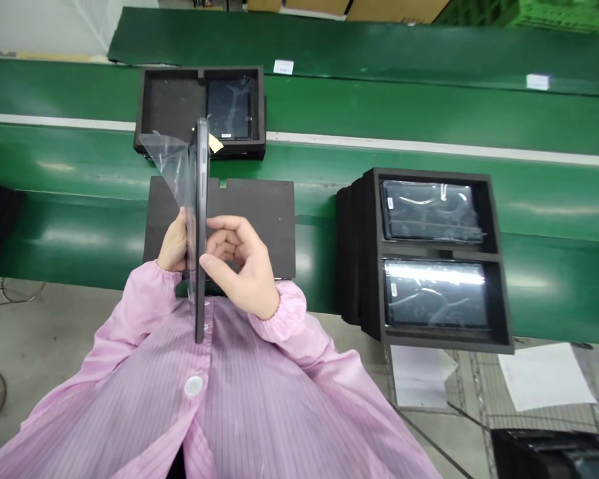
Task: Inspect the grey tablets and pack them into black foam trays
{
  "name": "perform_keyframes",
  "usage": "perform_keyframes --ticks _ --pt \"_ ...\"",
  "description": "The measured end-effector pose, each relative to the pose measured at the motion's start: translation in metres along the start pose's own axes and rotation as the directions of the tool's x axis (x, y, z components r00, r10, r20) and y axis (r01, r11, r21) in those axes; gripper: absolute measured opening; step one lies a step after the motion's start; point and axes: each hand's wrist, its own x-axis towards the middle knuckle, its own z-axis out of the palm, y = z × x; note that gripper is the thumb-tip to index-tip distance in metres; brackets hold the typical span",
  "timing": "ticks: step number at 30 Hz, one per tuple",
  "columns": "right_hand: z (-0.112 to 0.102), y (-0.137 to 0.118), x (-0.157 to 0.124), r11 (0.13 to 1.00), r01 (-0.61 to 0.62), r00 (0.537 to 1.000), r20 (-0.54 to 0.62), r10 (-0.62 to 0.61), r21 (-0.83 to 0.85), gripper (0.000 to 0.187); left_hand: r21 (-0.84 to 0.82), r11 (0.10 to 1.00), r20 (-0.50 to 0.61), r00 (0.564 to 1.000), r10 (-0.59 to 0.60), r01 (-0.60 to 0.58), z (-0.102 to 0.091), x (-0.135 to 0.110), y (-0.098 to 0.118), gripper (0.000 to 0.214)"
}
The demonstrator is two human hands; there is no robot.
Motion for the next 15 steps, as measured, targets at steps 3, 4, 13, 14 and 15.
perform_keyframes --ticks 3,4,13,14,15 --pt "-0.002 -0.005 0.009 0.997 0.056 0.997 -0.050 -0.059 -0.050 0.043 0.047 0.993 0.077 0.992 0.103 -0.106 0.003 -0.002 -0.005 0.049" --pt "-0.003 -0.007 0.011 0.995 0.066 0.996 -0.057 -0.070 -0.068 0.048 0.058 0.990 0.107 0.987 0.118 -0.125 0.004 -0.002 -0.007 0.050" --pt "-0.021 -0.028 0.021 0.986 0.052 0.996 0.085 -0.039 -0.158 0.082 0.114 0.964 0.236 0.949 0.210 -0.242 0.013 -0.010 -0.012 0.062" --pt "-0.022 -0.029 0.022 0.985 0.060 0.995 0.084 -0.047 -0.160 0.080 0.114 0.960 0.223 0.948 0.225 -0.255 0.015 -0.010 -0.012 0.063" --pt "-0.022 -0.030 0.022 0.985 0.073 0.995 0.083 -0.061 -0.156 0.077 0.114 0.958 0.213 0.948 0.236 -0.264 0.016 -0.010 -0.013 0.064"
